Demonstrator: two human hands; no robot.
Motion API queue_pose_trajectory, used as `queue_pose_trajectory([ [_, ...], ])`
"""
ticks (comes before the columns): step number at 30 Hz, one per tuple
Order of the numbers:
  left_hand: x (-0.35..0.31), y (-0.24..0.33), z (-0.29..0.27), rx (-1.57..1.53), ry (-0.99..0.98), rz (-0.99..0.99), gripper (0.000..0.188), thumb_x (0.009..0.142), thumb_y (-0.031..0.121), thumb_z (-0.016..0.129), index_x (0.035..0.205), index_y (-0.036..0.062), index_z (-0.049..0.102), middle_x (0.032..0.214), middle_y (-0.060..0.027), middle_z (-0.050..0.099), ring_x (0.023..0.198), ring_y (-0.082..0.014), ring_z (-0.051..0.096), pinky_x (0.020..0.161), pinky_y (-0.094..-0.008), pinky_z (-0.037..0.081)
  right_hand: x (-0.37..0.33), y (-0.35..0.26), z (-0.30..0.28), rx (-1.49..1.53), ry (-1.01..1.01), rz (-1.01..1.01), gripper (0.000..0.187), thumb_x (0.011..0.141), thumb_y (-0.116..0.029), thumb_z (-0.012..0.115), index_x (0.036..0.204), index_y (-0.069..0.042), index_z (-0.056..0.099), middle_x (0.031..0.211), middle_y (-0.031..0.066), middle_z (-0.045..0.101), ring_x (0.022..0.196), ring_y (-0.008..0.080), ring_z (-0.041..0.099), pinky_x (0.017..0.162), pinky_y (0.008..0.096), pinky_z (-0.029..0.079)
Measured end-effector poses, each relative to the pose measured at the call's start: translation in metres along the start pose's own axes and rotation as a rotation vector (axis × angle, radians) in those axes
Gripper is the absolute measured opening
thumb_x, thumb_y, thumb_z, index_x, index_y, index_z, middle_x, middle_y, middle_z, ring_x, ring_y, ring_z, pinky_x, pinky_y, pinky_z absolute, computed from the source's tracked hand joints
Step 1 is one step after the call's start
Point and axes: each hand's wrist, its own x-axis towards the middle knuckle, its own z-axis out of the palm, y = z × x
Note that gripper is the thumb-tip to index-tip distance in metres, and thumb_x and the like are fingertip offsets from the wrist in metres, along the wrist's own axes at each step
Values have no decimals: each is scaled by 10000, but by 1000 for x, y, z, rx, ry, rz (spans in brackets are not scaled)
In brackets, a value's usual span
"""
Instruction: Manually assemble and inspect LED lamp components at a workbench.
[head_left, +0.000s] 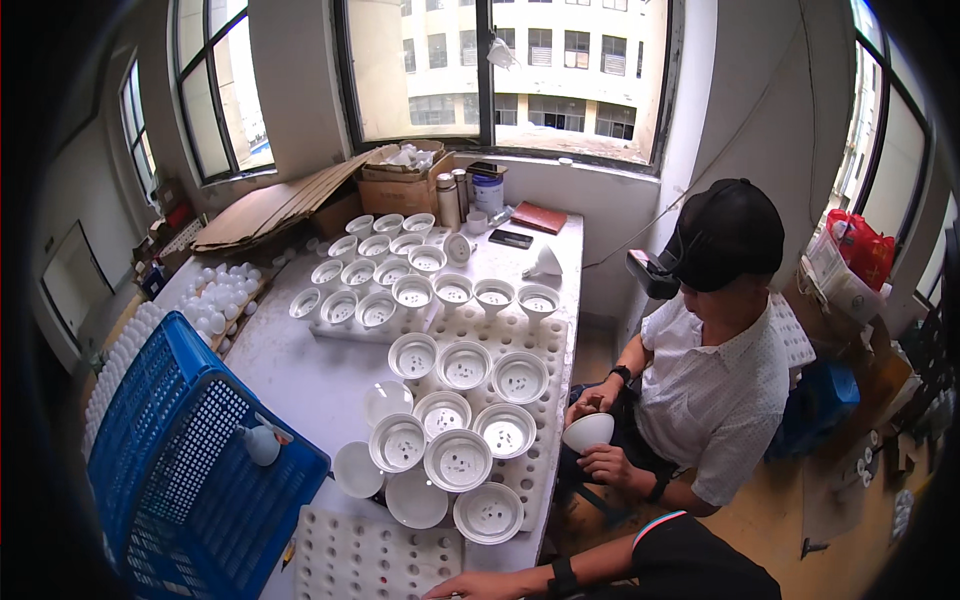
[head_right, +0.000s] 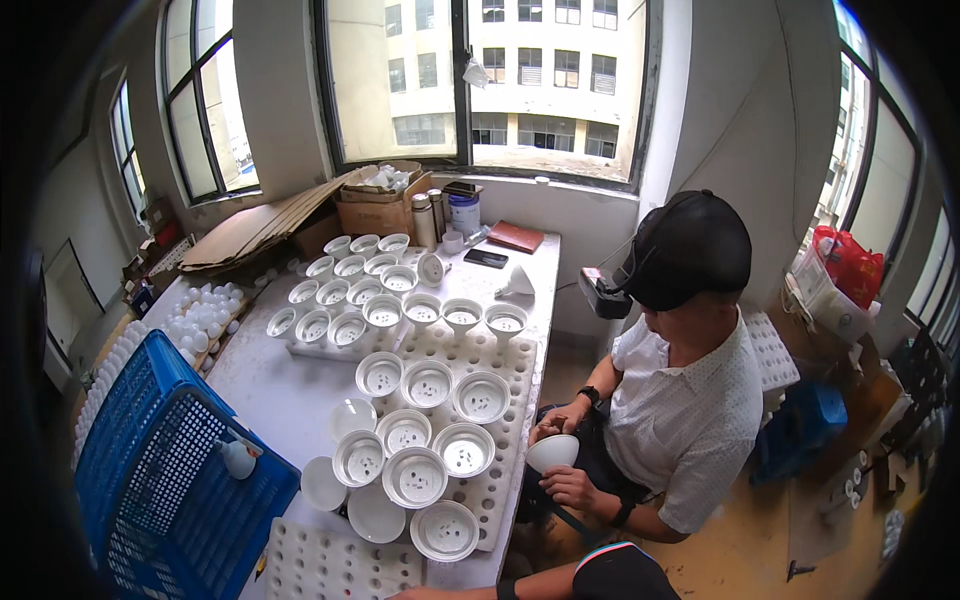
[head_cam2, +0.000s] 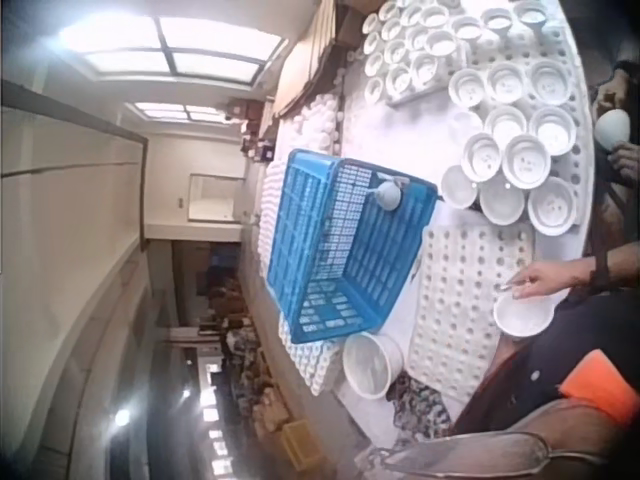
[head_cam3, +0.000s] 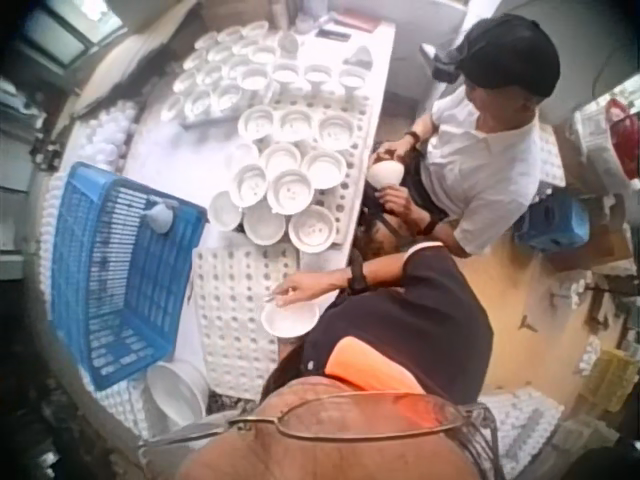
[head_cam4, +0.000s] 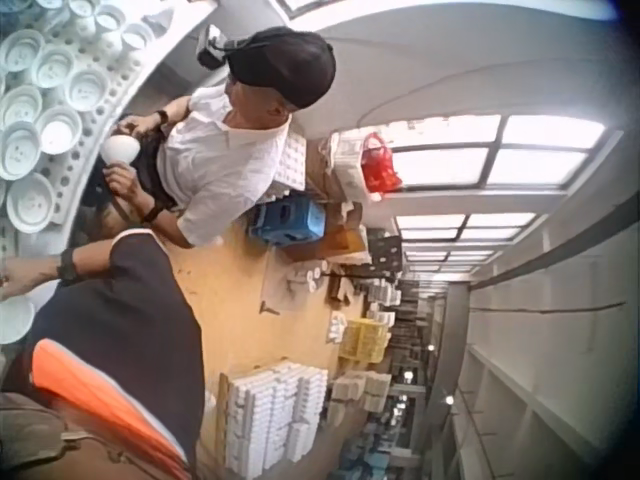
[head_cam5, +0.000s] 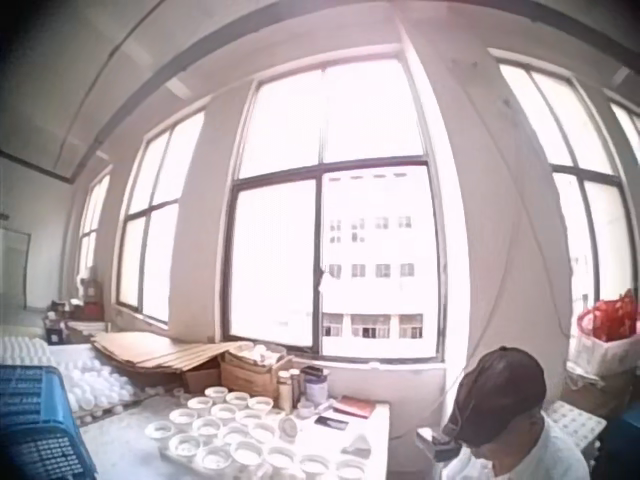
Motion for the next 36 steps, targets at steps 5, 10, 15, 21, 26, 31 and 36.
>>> queue_pose_trajectory([
  [5,-10,22,1,-21,-30,60,412,705,218,711,1044,37,563,815,-81,591,728,-192,545,626,-330,434,-31,17,15,-54,88,-101,422,852,-371,579,1056,-2,607,921,173,640,820,260,615,680,358,479],
  [10,0,45,8,-12,-146,125,449,701,226,709,1070,38,535,852,-90,577,760,-203,539,651,-337,432,-59,-10,12,-24,123,4,378,826,-359,614,966,-8,632,878,161,648,781,258,621,661,355,478],
  [15,24,78,34,17,-340,205,486,697,234,707,1095,39,507,889,-99,562,793,-213,532,676,-344,430,-82,-11,22,-127,369,74,371,810,-365,627,942,-18,638,826,140,653,744,250,624,636,346,477],
  [21,46,120,96,47,-627,289,532,692,244,704,1125,40,474,933,-110,545,833,-226,525,705,-352,427,-94,-9,26,-104,595,-72,356,829,-366,588,853,-11,583,735,147,601,647,254,571,577,371,424],
  [26,46,128,114,-8,-699,316,570,688,253,702,1151,41,446,969,-118,531,866,-236,518,730,-359,425,-115,-16,24,-14,575,-7,330,830,-350,585,858,-21,567,739,141,586,652,248,563,580,360,426],
  [31,29,101,102,-155,-612,277,608,684,261,700,1176,42,418,1006,-127,517,899,-246,512,754,-366,422,-120,-33,23,-89,560,-34,316,822,-340,592,861,-27,574,759,131,574,668,245,560,580,357,431],
  [36,8,75,87,-316,-483,257,646,680,269,698,1201,43,390,1043,-136,503,932,-257,506,779,-373,420,-122,-45,18,-90,594,-112,305,807,-315,610,859,-16,576,761,133,557,671,253,552,579,358,435],
])
